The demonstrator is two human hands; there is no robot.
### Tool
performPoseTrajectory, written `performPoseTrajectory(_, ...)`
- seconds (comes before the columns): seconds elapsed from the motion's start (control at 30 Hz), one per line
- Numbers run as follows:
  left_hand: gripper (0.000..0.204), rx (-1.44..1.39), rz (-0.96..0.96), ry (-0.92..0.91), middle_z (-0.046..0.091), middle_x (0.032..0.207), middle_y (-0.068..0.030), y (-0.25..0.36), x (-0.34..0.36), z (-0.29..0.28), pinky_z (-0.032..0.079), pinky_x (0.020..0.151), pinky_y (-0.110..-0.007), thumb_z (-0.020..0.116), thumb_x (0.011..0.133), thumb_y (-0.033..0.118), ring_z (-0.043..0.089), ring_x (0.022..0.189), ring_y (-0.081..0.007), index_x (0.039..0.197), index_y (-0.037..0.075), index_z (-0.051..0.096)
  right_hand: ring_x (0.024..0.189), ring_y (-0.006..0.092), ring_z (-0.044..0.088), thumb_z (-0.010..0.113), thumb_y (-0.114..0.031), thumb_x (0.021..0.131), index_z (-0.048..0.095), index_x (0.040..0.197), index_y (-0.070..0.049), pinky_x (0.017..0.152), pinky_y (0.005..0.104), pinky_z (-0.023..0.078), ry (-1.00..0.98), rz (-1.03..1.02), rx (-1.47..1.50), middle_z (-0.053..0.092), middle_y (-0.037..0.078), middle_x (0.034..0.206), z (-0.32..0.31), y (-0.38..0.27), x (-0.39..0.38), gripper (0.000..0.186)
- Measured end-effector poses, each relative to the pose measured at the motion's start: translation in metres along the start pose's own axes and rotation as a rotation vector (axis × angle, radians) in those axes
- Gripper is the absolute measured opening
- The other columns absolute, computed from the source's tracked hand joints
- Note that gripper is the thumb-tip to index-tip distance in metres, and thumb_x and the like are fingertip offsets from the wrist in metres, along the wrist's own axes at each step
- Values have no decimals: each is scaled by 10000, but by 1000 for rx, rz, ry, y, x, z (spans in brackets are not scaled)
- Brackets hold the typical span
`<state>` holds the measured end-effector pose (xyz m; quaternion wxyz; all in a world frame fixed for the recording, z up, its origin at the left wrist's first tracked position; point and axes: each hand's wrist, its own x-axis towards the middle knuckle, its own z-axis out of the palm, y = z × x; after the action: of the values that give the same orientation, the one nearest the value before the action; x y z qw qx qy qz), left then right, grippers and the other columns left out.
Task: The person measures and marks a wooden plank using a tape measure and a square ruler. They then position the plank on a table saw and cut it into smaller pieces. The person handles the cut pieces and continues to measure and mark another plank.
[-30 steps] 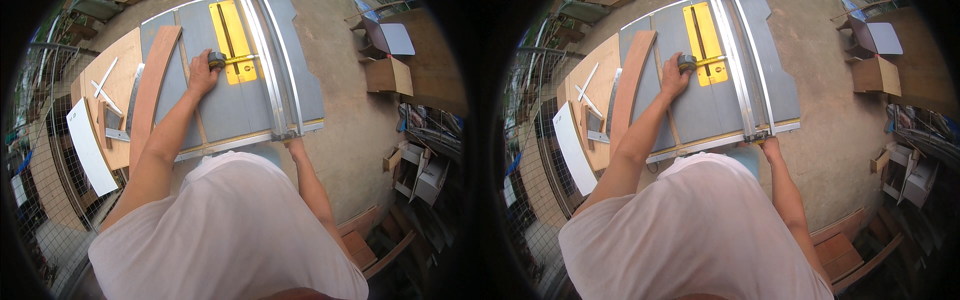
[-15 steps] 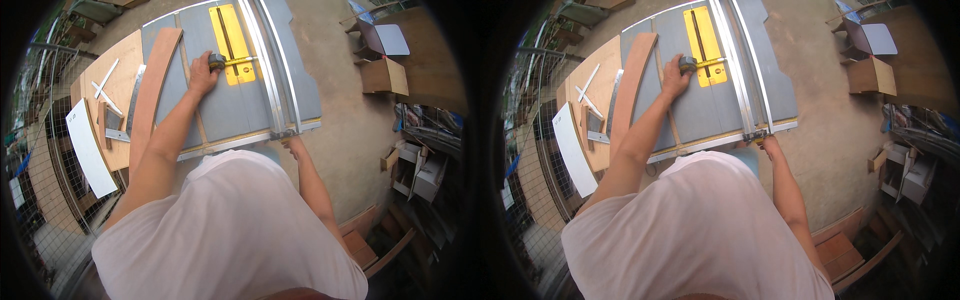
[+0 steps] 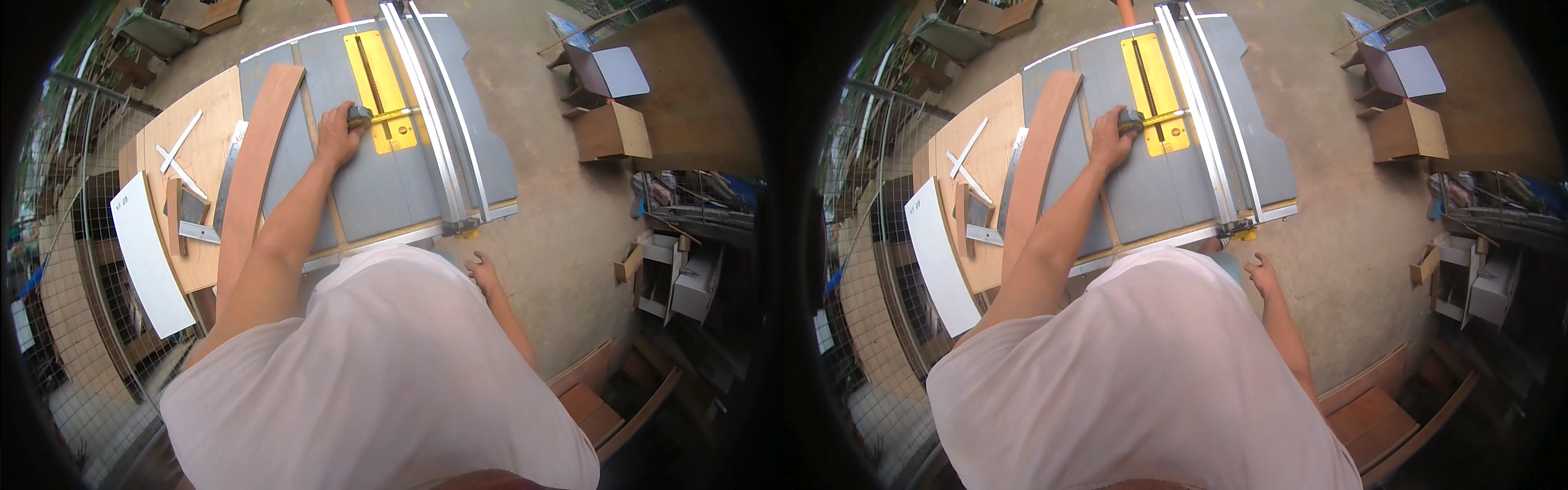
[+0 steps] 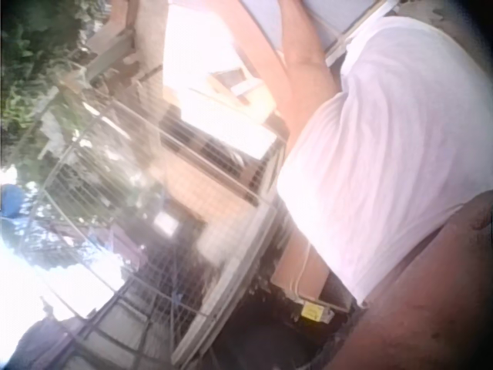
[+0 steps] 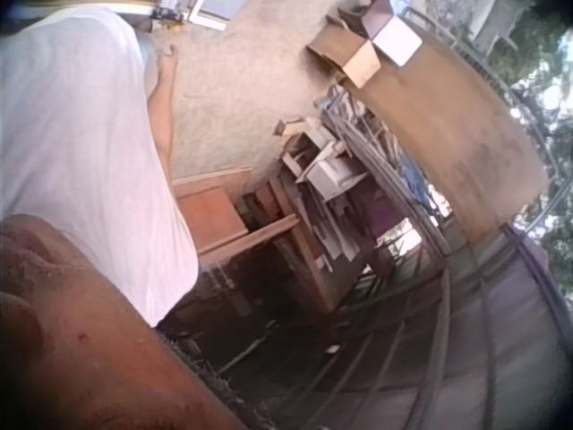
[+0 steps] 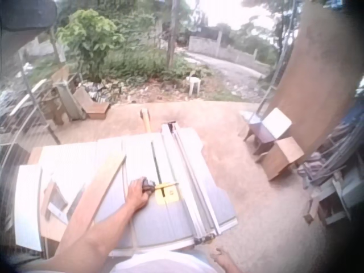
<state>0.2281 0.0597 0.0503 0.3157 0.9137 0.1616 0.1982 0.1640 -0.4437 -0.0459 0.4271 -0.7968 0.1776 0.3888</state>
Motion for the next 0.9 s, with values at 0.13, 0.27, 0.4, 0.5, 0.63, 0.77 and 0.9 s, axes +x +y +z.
performPoseTrajectory(0.13, 587, 19, -30, -23, 604, 1226, -173, -5, -3, -9, 425, 999, -461, 726, 799, 119, 521, 1127, -381, 1346, 100, 515, 1051, 309, 654, 762, -289, 801, 461, 1442, 18, 885, 393, 542, -17, 102, -182, 632, 252, 1221, -3, 21, -34, 771)
performPoseTrajectory(0.27, 598, 26, -6, -26, 610, 1241, -142, 2, 2, -8, 404, 1006, -463, 722, 814, 173, 523, 1156, -358, 1369, 116, 506, 1219, 347, 602, 738, -272, 821, 506, 1417, 7, 1011, 410, 494, 43, 94, -400, 596, 245, 1345, -2, 158, -1, 698)
performPoseTrajectory(0.4, 618, 10, -32, -27, 620, 1219, -189, 2, 1, -11, 431, 1010, -466, 734, 802, 129, 529, 1169, -387, 1376, 102, 503, 1243, 350, 586, 732, -277, 829, 515, 1409, 10, 1030, 411, 479, 49, 131, -400, 587, 238, 1363, 7, 169, -8, 683)
performPoseTrajectory(0.5, 624, 14, -59, -42, 619, 1228, -195, 0, -1, -14, 430, 1019, -464, 734, 808, 132, 533, 1168, -389, 1385, 100, 499, 1261, 352, 575, 727, -280, 836, 521, 1404, 13, 1044, 412, 469, 48, 182, -289, 581, 233, 1377, 11, 126, -33, 672)
performPoseTrajectory(0.63, 651, 12, -95, -68, 604, 1286, -146, -8, -1, -13, 393, 1024, -466, 733, 800, 182, 524, 1172, -357, 1399, 126, 484, 1285, 354, 559, 721, -285, 844, 530, 1396, 15, 1063, 414, 454, 61, 206, -259, 572, 226, 1396, 16, 80, -62, 657)
performPoseTrajectory(0.77, 649, -8, -76, -76, 606, 1285, -156, 1, 6, -8, 397, 1031, -469, 737, 797, 173, 527, 1174, -360, 1395, 118, 490, 1277, 357, 566, 707, -307, 861, 556, 1372, 19, 1065, 414, 453, 109, 114, -251, 582, 220, 1388, 6, 126, -35, 625)
performPoseTrajectory(0.9, 616, -7, -95, -83, 613, 1261, -166, -6, 6, -14, 407, 1031, -463, 741, 799, 164, 526, 1183, -365, 1365, 103, 506, 1241, 343, 579, 696, -299, 864, 553, 1367, 30, 1034, 401, 466, 101, 118, -153, 595, 222, 1356, 8, 121, -18, 618)
